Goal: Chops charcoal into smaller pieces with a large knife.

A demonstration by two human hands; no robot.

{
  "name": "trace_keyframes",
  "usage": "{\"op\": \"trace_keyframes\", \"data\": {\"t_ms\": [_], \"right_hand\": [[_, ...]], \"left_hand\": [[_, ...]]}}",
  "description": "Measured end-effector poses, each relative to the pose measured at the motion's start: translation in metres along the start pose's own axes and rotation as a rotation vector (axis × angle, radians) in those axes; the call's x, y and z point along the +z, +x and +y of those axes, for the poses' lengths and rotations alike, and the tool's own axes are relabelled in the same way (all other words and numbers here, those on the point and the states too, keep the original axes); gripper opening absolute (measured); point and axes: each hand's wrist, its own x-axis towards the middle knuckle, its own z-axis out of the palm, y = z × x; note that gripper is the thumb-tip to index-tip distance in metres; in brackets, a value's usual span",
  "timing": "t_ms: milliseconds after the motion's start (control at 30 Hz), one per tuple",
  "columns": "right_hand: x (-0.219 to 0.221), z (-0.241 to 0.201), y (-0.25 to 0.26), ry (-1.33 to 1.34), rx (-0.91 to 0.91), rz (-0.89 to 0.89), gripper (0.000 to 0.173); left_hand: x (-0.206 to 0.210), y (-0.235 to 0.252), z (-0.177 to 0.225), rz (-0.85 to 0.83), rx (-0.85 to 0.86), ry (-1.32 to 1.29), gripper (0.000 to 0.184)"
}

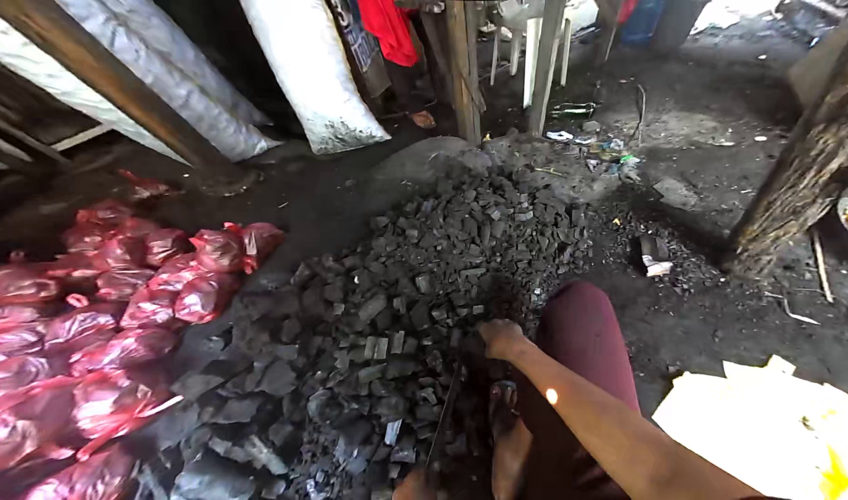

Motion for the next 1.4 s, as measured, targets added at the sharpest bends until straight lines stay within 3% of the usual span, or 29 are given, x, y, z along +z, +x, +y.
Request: {"op": "trace_keyframes", "data": {"t_ms": [333,600,667,767,867,933,967,1033,1067,1100,1233,1400], "right_hand": [[-0.008,0.011,0.019,0.025,-0.056,0.055,0.049],[-0.005,0.033,0.047,0.007,-0.102,0.05,0.05],[-0.006,0.036,0.045,0.025,-0.098,0.042,0.051],[-0.003,0.041,0.047,0.025,-0.076,0.027,0.05],[0.0,0.046,0.052,0.059,-0.064,0.02,0.052],[-0.001,0.045,0.051,0.064,-0.072,0.018,0.05],[-0.002,0.044,0.052,0.052,-0.075,0.017,0.05],[0.001,0.048,0.052,0.045,-0.085,0.011,0.051],[0.004,0.05,0.052,0.046,-0.084,0.011,0.051],[0.003,0.053,0.052,0.045,-0.084,0.013,0.051],[-0.002,0.041,0.039,0.064,-0.086,0.042,0.048],[-0.026,0.035,0.035,-0.064,-0.075,0.022,0.048]], "left_hand": [[-0.007,-0.009,0.011,0.096,0.005,-0.246,0.045],[-0.007,-0.017,0.034,0.167,0.129,-0.33,0.045],[-0.005,-0.027,0.044,0.411,0.309,-0.422,0.04],[-0.011,-0.03,0.063,0.954,0.744,-0.654,0.042],[-0.027,-0.025,0.086,1.11,0.979,-0.874,0.047],[0.0,-0.003,0.08,1.046,0.854,-0.793,0.044],[0.022,0.01,0.069,0.883,0.67,-0.65,0.04],[0.044,0.028,0.05,0.167,0.206,-0.281,0.043],[0.048,0.039,0.046,-0.061,0.075,-0.166,0.043],[0.045,0.044,0.048,-0.152,0.009,-0.104,0.043],[0.018,0.04,0.051,-0.057,0.027,-0.116,0.048],[0.015,0.038,0.049,0.038,0.046,-0.228,0.049]]}}
